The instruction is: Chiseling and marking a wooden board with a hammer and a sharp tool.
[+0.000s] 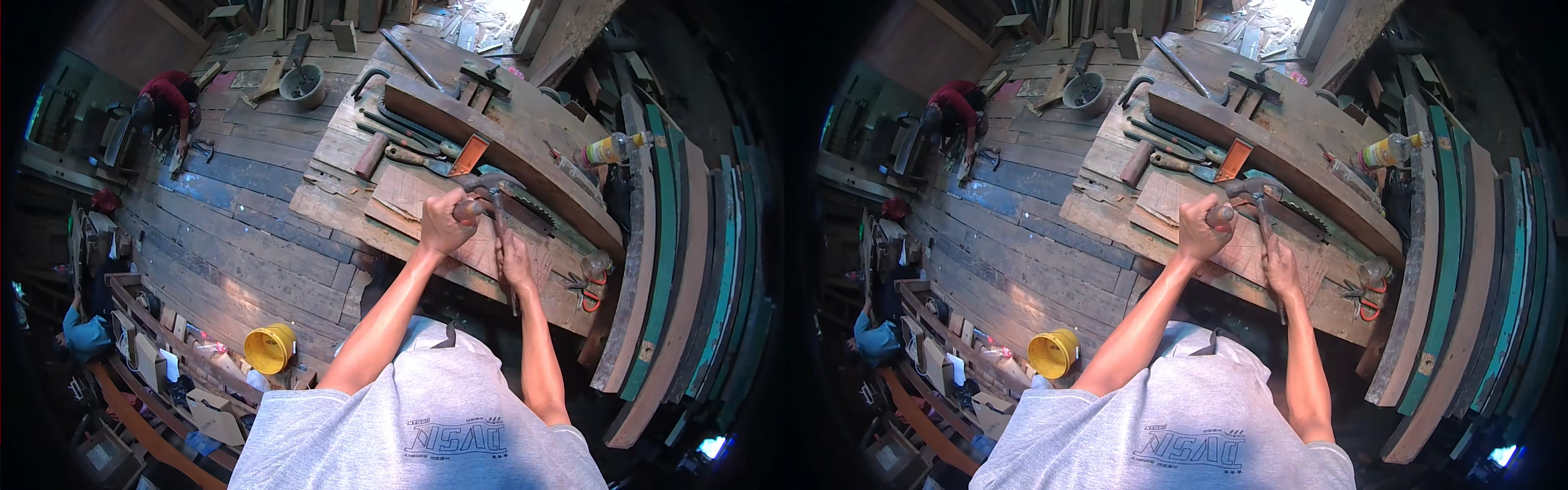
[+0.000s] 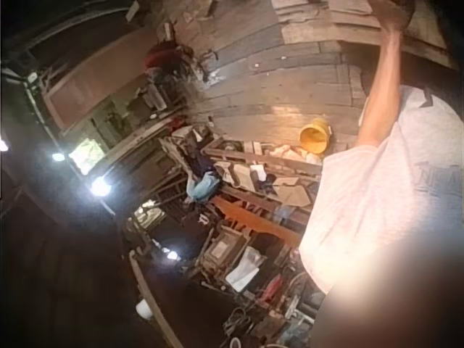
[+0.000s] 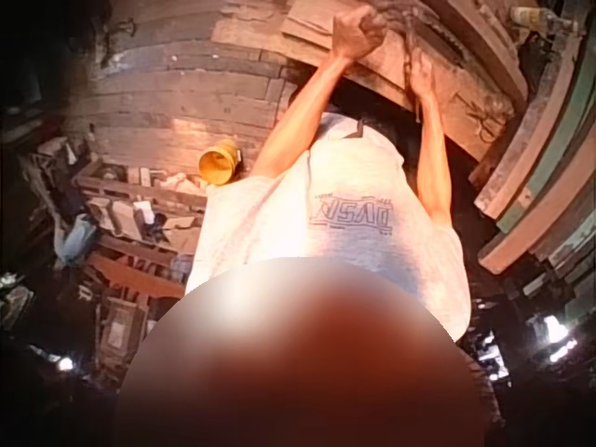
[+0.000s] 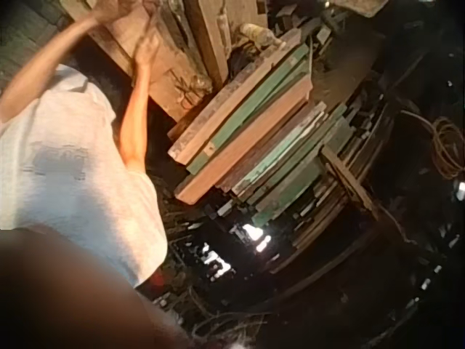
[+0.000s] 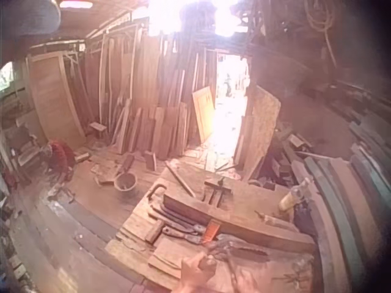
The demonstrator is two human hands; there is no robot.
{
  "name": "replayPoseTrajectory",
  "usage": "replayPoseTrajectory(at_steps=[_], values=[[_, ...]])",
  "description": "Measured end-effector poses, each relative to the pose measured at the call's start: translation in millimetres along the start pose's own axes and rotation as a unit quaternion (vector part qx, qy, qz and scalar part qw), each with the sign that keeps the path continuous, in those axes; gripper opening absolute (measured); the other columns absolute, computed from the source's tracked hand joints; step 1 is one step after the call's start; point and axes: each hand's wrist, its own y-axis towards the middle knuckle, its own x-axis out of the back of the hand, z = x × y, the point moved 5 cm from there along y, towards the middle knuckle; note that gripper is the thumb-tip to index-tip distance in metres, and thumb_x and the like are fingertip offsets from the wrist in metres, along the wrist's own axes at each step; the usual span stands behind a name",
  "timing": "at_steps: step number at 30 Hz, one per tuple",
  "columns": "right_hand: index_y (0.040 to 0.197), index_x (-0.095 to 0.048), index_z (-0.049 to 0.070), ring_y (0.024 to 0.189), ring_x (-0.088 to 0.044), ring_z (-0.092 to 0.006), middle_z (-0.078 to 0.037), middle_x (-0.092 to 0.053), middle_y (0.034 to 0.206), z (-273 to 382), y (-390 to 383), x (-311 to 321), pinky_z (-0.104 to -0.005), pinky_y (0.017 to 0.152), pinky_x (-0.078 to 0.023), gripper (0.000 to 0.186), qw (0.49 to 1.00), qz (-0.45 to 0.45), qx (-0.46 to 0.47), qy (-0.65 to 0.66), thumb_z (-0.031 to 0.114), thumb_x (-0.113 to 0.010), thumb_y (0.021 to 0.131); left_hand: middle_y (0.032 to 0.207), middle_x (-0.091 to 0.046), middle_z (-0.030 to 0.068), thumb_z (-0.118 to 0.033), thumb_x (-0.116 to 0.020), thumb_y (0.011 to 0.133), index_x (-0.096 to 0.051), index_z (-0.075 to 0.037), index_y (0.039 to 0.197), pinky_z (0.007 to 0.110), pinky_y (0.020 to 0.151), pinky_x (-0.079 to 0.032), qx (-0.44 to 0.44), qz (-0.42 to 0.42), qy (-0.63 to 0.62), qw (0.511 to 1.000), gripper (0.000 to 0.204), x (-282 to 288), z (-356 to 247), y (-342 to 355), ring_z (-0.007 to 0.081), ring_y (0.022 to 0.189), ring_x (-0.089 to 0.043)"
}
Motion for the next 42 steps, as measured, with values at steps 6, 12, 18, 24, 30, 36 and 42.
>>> replayPoseTrajectory(at_steps=[6,12,18,24,30,36,42], values=[[0.091,-0.056,0.013,0.051,-0.039,-0.0043,0.008,-0.045,0.066,112,-52,49,-0.0244,0.045,-0.031,0.052,0.979,-0.143,0.133,-0.065,0.058,-0.042,0.111,0.058,-0.056,0.0171,-0.011,-0.073,0.073,-0.053,-0.006,0.069,0.042,0.051,-0.048,0.015,-0.029,-0.01,0.999,0.021,0,8,-5,0.0393,0.055,-0.063],[0.092,-0.052,0.011,0.054,-0.04,-0.0031,0.006,-0.042,0.067,191,-114,68,-0.0231,0.047,-0.027,0.061,0.948,-0.17,0.265,-0.043,0.07,-0.046,0.103,0.059,-0.057,0.0176,-0.016,-0.077,0.075,-0.051,-0.007,0.068,0.046,0.051,-0.047,0.038,-0.046,0.019,0.998,0.028,-1,11,-4,0.0406,0.057,-0.063],[0.088,-0.054,0.0,0.061,-0.038,-0.0096,0.003,-0.046,0.067,168,-115,33,-0.032,0.053,-0.031,0.034,0.915,-0.097,0.232,-0.315,0.025,-0.054,0.111,0.058,-0.057,0.0177,-0.018,-0.081,0.075,-0.05,-0.007,0.068,0.048,0.05,-0.046,0.044,-0.023,0.025,0.998,0.033,-4,13,-4,0.042,0.058,-0.063],[0.09,-0.056,0.003,0.059,-0.039,-0.0052,0.006,-0.044,0.069,197,-131,61,-0.0254,0.052,-0.027,0.057,0.93,-0.219,0.24,-0.174,0.055,-0.045,0.11,0.059,-0.059,0.0188,-0.015,-0.078,0.072,-0.052,-0.007,0.068,0.048,0.051,-0.047,0.056,-0.036,0.005,0.998,0.027,1,16,-6,0.0424,0.059,-0.063],[0.089,-0.054,0.002,0.063,-0.044,-0.0079,0.004,-0.046,0.068,168,-135,43,-0.0283,0.053,-0.033,0.048,0.926,-0.226,0.233,-0.191,0.046,-0.052,0.111,0.06,-0.058,0.019,-0.013,-0.076,0.072,-0.052,-0.007,0.068,0.048,0.052,-0.046,0.052,-0.031,0.012,0.998,0.026,-1,13,-3,0.0426,0.06,-0.063],[0.085,-0.053,0.001,0.06,-0.038,-0.009,0.002,-0.043,0.066,149,-133,36,-0.0309,0.054,-0.031,0.048,0.961,-0.148,0.109,-0.207,0.039,-0.048,0.113,0.06,-0.054,0.0185,-0.012,-0.075,0.074,-0.048,-0.004,0.069,0.045,0.05,-0.044,0.052,-0.025,0.012,0.998,0.029,3,10,-1,0.0417,0.056,-0.059],[0.085,-0.055,0.005,0.059,-0.037,-0.0054,0.005,-0.042,0.067,131,-129,44,-0.0277,0.053,-0.029,0.048,0.97,-0.189,0.082,-0.129,0.041,-0.046,0.114,0.064,-0.064,0.0166,-0.019,-0.077,0.077,-0.059,-0.007,0.08,0.049,0.055,-0.05,0.024,0.103,0.111,0.988,0.022,-21,10,-16,0.0414,0.063,-0.067]])
